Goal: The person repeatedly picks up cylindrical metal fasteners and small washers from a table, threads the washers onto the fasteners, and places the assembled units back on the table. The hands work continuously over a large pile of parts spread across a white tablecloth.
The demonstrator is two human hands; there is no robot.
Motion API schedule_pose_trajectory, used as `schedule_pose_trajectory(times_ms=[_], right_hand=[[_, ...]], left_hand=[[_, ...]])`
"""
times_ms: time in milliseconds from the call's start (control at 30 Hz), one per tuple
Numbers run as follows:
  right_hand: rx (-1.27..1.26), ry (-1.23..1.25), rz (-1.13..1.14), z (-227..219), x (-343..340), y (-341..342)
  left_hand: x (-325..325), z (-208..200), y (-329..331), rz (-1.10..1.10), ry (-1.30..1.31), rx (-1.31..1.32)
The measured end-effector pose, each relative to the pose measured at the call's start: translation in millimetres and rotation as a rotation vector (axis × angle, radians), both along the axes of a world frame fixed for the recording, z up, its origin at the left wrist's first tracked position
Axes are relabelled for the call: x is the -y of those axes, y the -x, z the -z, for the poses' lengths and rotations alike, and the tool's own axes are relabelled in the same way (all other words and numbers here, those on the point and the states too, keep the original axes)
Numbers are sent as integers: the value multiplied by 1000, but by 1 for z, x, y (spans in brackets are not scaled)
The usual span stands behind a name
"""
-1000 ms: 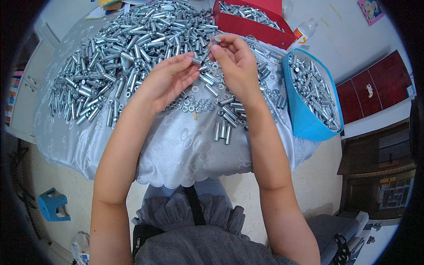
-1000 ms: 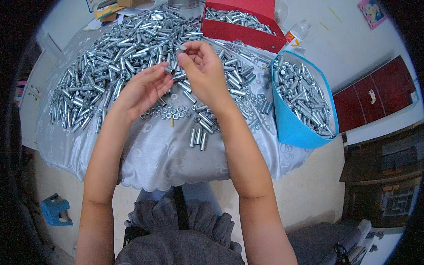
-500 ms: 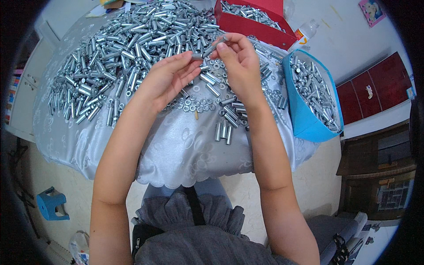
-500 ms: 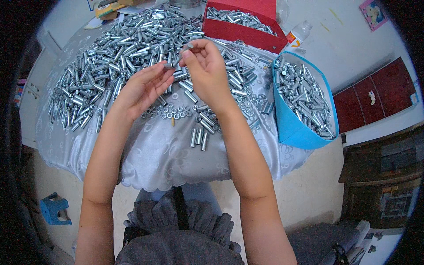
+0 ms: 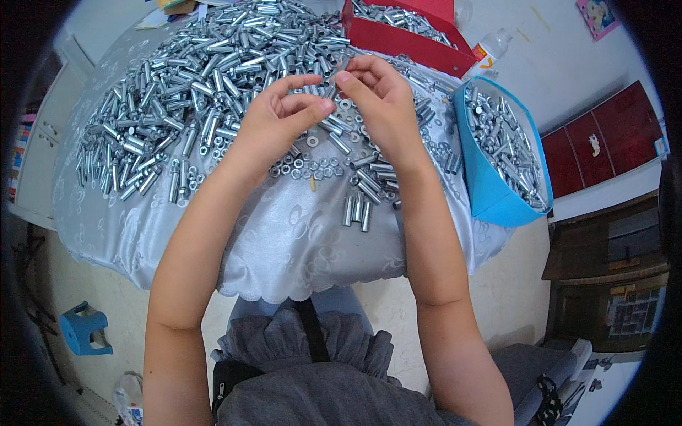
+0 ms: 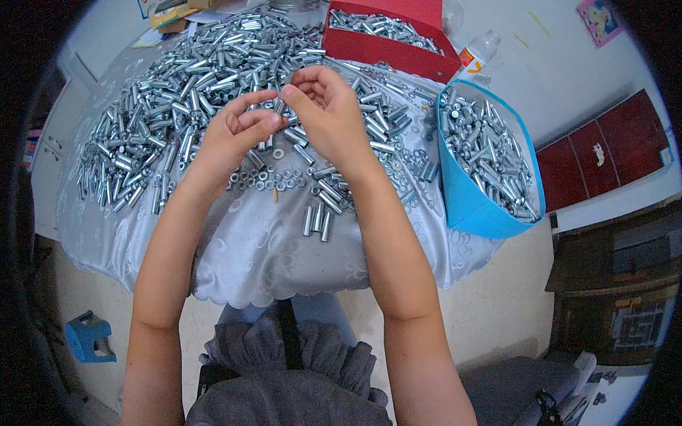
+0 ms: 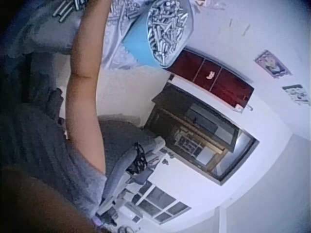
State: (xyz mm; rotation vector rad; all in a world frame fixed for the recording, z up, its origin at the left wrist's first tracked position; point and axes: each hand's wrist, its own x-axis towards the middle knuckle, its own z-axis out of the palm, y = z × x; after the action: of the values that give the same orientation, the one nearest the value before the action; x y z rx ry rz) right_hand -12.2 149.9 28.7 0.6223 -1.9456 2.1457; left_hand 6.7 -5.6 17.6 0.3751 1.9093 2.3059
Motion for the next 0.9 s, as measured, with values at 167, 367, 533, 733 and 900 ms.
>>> schedule_pose_trajectory(times_ms=[167, 367, 533, 733, 900], right_hand=[[31, 13, -27, -3, -2, -2], [79, -44, -69, -5, -5, -2], [55, -111, -50, -2, -1, -4], [-126, -277, 120, 3, -2, 0], [-116, -875, 44, 6, -9, -4]], left_hand=[[-2, 7, 3, -87, 104, -143], [-3, 9, 2, -141, 220, -287], [-3, 11, 5, -168, 162, -311], [0, 9, 7, -228, 26, -294], [8, 4, 9, -304, 22, -216]])
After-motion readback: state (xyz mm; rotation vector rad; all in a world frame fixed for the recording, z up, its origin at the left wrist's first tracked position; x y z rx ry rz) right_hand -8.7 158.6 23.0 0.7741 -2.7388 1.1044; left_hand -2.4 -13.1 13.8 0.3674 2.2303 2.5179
